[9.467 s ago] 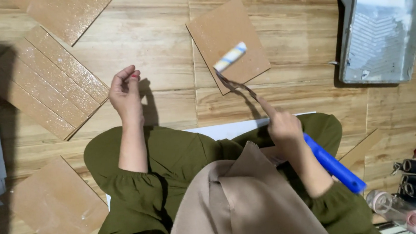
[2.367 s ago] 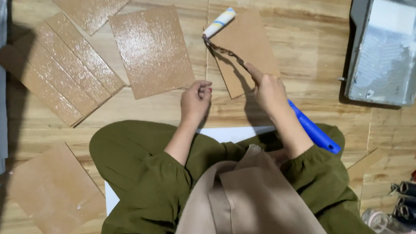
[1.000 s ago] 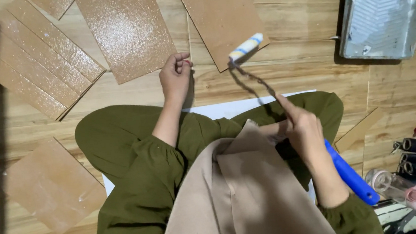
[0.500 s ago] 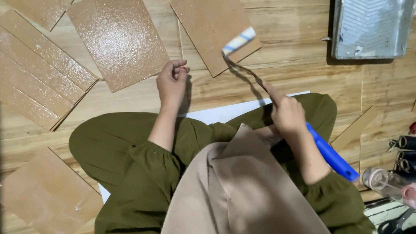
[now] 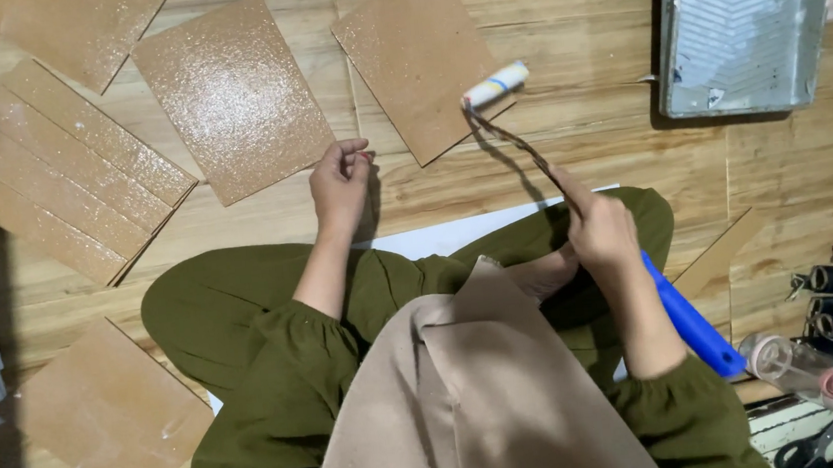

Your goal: The person applies glue using a roller onto several cardboard strips and then pastes them onto a larger white paper sheet.

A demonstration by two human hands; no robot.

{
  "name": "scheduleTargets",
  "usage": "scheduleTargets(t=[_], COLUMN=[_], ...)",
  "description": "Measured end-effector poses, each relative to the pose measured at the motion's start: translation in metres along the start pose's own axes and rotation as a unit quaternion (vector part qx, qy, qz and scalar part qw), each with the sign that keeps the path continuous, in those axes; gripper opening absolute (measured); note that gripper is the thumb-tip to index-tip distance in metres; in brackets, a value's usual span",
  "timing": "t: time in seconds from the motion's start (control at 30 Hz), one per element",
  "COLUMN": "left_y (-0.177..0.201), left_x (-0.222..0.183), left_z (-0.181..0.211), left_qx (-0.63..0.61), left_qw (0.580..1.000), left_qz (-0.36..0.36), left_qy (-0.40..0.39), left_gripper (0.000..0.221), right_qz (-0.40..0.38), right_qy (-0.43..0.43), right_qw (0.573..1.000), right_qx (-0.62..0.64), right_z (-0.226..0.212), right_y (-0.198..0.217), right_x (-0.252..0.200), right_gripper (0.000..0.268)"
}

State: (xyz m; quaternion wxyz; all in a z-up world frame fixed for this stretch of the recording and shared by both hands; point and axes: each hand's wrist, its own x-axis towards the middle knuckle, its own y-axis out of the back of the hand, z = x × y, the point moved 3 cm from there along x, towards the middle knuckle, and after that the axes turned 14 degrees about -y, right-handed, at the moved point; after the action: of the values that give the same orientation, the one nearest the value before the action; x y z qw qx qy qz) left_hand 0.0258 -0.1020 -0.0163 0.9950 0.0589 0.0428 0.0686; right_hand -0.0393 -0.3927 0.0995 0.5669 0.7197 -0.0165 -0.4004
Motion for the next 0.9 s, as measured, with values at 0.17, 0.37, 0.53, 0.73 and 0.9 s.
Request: scheduleTargets(t=[0.17,0.37,0.53,0.73,0.9], left_y=[0.001,-0.012,-0.029,-0.066,-0.107], left_x=[0.002,0.001,-0.005,-0.014,-0.002], left_z=[-0.005,-0.013,-0.018,-0.014,-0.054], left_qx=[0.022,0.004,-0.064,-0.160,-0.179], left_qw=[1.000,0.999,0.989,0.953,0.944], left_qz=[-0.002,-0.019,-0.030,0.017,0.038], left_qy=[0.009,0.051,0.131,0.256,0.276], left_gripper=[0.021,0.021,0.031,0.060,0.064], right_qz=[0.001,-0.029,-0.017,-0.033,-0.020], right_qy=[-0.008,-0.041,-0.035,-0.050,-0.014], right_qw=[0.997,0.996,0.997,0.996,0.998], right_qx=[-0.073,-0.073,-0.064,-0.059,-0.062], right_z=[-0.001,0.006,-0.001,0.012,0.016], right_y=[-0.005,-0.003,0.001,0.004,0.005], right_x=[0.009,0.008,0.003,0.006,0.011], right_gripper=[0.053,0.050,0.053,0.048,0.047])
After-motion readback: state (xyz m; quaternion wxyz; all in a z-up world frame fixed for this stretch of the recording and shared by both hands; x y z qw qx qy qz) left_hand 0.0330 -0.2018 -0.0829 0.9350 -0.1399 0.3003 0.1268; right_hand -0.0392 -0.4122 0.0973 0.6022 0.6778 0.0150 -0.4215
